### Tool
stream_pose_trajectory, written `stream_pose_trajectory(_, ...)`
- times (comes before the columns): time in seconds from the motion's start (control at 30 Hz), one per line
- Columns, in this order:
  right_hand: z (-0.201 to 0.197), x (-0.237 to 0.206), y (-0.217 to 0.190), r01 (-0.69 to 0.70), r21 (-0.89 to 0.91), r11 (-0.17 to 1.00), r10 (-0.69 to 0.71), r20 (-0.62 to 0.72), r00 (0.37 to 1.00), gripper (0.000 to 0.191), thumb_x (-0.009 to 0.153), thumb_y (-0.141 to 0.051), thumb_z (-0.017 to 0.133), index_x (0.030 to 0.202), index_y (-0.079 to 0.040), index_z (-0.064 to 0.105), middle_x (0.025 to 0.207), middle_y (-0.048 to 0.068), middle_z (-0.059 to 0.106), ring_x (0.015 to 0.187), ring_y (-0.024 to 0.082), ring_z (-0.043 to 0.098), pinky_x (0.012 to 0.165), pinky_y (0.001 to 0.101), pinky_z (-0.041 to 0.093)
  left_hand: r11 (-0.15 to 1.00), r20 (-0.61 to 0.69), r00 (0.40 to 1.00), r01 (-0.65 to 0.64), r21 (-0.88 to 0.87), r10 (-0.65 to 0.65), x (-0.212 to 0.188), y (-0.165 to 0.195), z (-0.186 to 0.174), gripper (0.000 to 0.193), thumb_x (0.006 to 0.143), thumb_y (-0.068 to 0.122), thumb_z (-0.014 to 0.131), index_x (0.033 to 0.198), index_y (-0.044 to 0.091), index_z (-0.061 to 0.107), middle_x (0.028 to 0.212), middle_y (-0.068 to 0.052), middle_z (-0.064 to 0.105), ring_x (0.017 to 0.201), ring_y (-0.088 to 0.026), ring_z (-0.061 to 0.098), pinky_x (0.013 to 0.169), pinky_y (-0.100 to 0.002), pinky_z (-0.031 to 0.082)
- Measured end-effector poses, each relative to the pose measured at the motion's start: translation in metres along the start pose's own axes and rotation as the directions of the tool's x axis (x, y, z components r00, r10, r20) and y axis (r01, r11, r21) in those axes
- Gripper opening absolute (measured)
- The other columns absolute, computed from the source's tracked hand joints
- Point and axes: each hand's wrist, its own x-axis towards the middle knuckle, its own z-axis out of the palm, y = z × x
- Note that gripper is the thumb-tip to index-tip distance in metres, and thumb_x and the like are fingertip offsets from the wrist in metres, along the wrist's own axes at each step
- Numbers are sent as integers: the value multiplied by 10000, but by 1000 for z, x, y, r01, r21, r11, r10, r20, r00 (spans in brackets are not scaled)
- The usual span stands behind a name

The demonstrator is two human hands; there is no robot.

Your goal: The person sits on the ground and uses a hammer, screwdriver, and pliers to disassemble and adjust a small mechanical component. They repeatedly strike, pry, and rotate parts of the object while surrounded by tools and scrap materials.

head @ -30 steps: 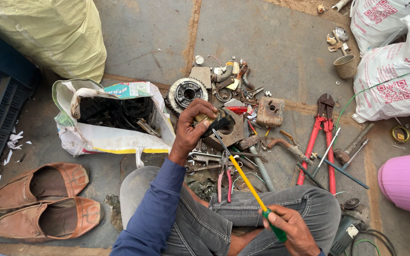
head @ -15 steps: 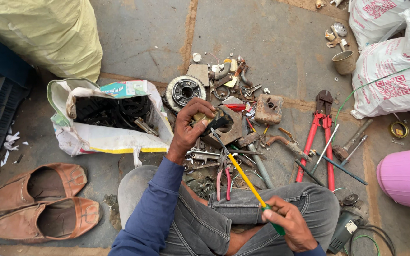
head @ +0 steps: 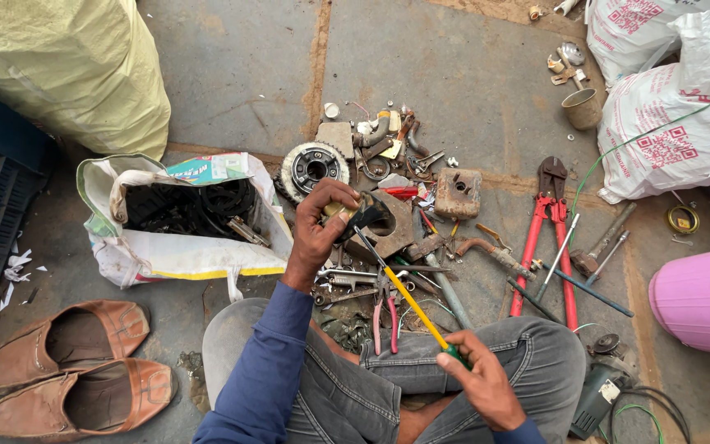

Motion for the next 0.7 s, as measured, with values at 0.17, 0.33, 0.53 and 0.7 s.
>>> stream_pose_trajectory(0.17, 11, 6, -3, 80, -179, 981, -99, -100, 990, 353, 866, -211, 757, 1117, -29, 587, 860, 41, 652, 823, 105, 565, 734, 289, 479, 1000, 40, 999, -21, 17, 20, 0, -6, 2, 182, 829, 173, 609, 928, 29, 661, 1066, -87, 625, 1030, -184, 608, 973, -324, 483)
stream_pose_trajectory(0.33, 10, 6, -18, 68, -161, 985, -72, -19, 997, 312, 986, -269, 583, 1164, -70, 744, 831, 16, 657, 787, 113, 582, 735, 288, 496, 1000, 18, 1000, 11, -10, -10, 0, -10, 2, 182, 828, 179, 618, 922, 31, 667, 1057, -86, 636, 1012, -183, 607, 942, -324, 491)
stream_pose_trajectory(0.53, 18, 10, -29, 29, -285, 958, -68, -128, 989, 265, 953, -217, 671, 1078, 7, 735, 847, 59, 697, 845, 132, 600, 771, 314, 496, 999, 51, 998, -23, 36, 21, -1, -12, 4, 160, 838, 154, 629, 927, 25, 664, 1060, -86, 631, 1031, -197, 605, 975, -336, 480)
stream_pose_trajectory(0.7, 17, 15, -29, 28, -217, 976, -40, -53, 998, 295, 987, -251, 560, 1136, -65, 733, 794, 3, 732, 797, 107, 641, 778, 268, 514, 999, 45, 999, 14, 44, -16, -1, -17, 6, 153, 828, 143, 617, 921, 32, 667, 1048, -75, 638, 1019, -190, 612, 962, -335, 493)
